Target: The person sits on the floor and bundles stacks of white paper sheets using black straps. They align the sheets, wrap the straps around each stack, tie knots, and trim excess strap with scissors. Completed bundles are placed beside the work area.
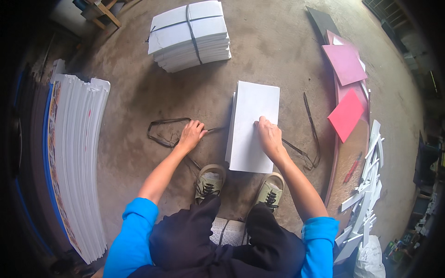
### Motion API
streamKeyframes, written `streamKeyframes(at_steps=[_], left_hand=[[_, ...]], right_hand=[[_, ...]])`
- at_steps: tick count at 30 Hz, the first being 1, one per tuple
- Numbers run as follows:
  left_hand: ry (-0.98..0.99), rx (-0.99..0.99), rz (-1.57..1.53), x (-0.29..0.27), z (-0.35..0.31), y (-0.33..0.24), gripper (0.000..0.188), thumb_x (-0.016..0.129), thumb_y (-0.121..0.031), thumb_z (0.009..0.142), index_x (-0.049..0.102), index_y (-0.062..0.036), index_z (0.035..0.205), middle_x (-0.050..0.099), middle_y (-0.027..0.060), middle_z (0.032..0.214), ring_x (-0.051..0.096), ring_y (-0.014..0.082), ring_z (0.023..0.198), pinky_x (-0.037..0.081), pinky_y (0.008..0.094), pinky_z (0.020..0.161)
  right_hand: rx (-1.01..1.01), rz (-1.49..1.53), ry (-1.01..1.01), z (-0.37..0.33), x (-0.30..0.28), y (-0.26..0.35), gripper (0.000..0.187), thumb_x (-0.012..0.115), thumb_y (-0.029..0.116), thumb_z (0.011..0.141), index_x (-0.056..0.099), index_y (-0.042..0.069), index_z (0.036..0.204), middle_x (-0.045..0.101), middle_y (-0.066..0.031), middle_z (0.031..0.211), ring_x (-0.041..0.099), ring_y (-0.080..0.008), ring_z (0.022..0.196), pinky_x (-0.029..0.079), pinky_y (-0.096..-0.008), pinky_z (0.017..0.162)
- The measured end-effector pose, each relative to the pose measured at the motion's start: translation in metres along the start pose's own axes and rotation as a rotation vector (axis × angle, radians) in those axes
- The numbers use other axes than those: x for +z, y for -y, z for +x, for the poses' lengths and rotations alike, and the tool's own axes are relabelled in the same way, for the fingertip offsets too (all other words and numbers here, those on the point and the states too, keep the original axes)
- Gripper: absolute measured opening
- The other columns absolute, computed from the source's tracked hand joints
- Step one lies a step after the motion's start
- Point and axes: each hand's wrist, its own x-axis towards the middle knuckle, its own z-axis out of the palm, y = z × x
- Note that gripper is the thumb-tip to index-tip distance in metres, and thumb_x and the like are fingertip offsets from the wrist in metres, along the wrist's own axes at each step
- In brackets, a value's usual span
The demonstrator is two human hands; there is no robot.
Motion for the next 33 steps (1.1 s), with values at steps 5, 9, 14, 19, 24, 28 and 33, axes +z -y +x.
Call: streamKeyframes(at_steps=[5, 9, 14, 19, 24, 28, 33], left_hand=[[0.130, 0.039, 0.114, -0.016, 0.008, -0.006, 0.042, 0.063, -0.038, 0.075, 0.047, -0.0100, 0.103, 0.053, 0.0071, 0.095, 0.049, 0.0236, 0.095, 0.041, 0.0381, 0.077], [0.136, 0.114, 0.433, -0.008, 0.002, -0.006, 0.036, 0.065, -0.036, 0.073, 0.055, -0.0094, 0.095, 0.051, 0.0067, 0.100, 0.045, 0.0208, 0.101, 0.040, 0.0358, 0.078], [0.209, -0.247, -0.099, -0.040, 0.004, -0.020, 0.028, 0.049, -0.031, 0.086, 0.058, -0.0044, 0.087, 0.060, 0.0184, 0.086, 0.057, 0.0363, 0.087, 0.045, 0.0482, 0.070], [0.198, -0.069, -0.245, -0.113, 0.038, -0.062, 0.031, 0.043, -0.025, 0.088, 0.062, -0.0014, 0.081, 0.063, 0.0160, 0.080, 0.060, 0.0345, 0.078, 0.046, 0.0430, 0.071], [0.419, -0.214, -0.594, -0.103, 0.054, -0.104, 0.023, 0.053, -0.026, 0.082, 0.070, -0.0116, 0.087, 0.066, 0.0072, 0.079, 0.061, 0.0236, 0.083, 0.044, 0.0347, 0.081], [0.595, -0.441, -0.890, -0.093, 0.070, -0.129, 0.017, 0.063, -0.015, 0.079, 0.068, -0.0073, 0.093, 0.065, 0.0041, 0.080, 0.057, 0.0106, 0.063, 0.044, 0.0233, 0.058], [0.494, -0.556, -1.126, -0.081, 0.065, -0.137, 0.030, 0.073, -0.010, 0.069, 0.064, 0.0023, 0.095, 0.065, 0.0097, 0.084, 0.060, 0.0101, 0.070, 0.047, 0.0207, 0.061]], right_hand=[[0.011, 0.003, -0.024, 0.002, 0.004, -0.004, 0.026, 0.045, 0.022, 0.088, 0.048, -0.003, 0.083, 0.060, -0.0232, 0.080, 0.060, -0.0383, 0.075, 0.048, -0.0449, 0.066], [0.016, 0.009, -0.023, 0.002, 0.005, -0.006, 0.026, 0.046, 0.023, 0.088, 0.048, -0.003, 0.085, 0.060, -0.0230, 0.081, 0.060, -0.0382, 0.076, 0.048, -0.0452, 0.067], [0.009, 0.060, -0.050, -0.001, 0.008, -0.006, 0.025, 0.047, 0.022, 0.087, 0.048, -0.003, 0.081, 0.060, -0.0243, 0.083, 0.060, -0.0391, 0.078, 0.048, -0.0458, 0.067], [0.144, 0.472, 0.204, 0.010, -0.003, -0.019, 0.025, 0.044, 0.015, 0.087, 0.052, -0.006, 0.096, 0.060, -0.0161, 0.074, 0.060, -0.0251, 0.067, 0.048, -0.0365, 0.058], [0.379, 1.269, 0.340, -0.007, -0.024, -0.016, 0.030, 0.035, 0.001, 0.085, 0.050, -0.002, 0.111, 0.050, -0.0033, 0.075, 0.048, -0.0088, 0.052, 0.038, -0.0209, 0.042], [0.371, 1.469, 0.458, -0.021, -0.027, -0.004, 0.036, 0.044, 0.001, 0.086, 0.043, 0.003, 0.122, 0.052, -0.0059, 0.087, 0.046, -0.0064, 0.052, 0.039, -0.0185, 0.044], [0.307, 1.408, 0.449, -0.016, -0.021, 0.003, 0.042, 0.063, 0.015, 0.080, 0.047, -0.001, 0.115, 0.055, -0.0044, 0.075, 0.048, -0.0078, 0.052, 0.037, -0.0213, 0.043]])
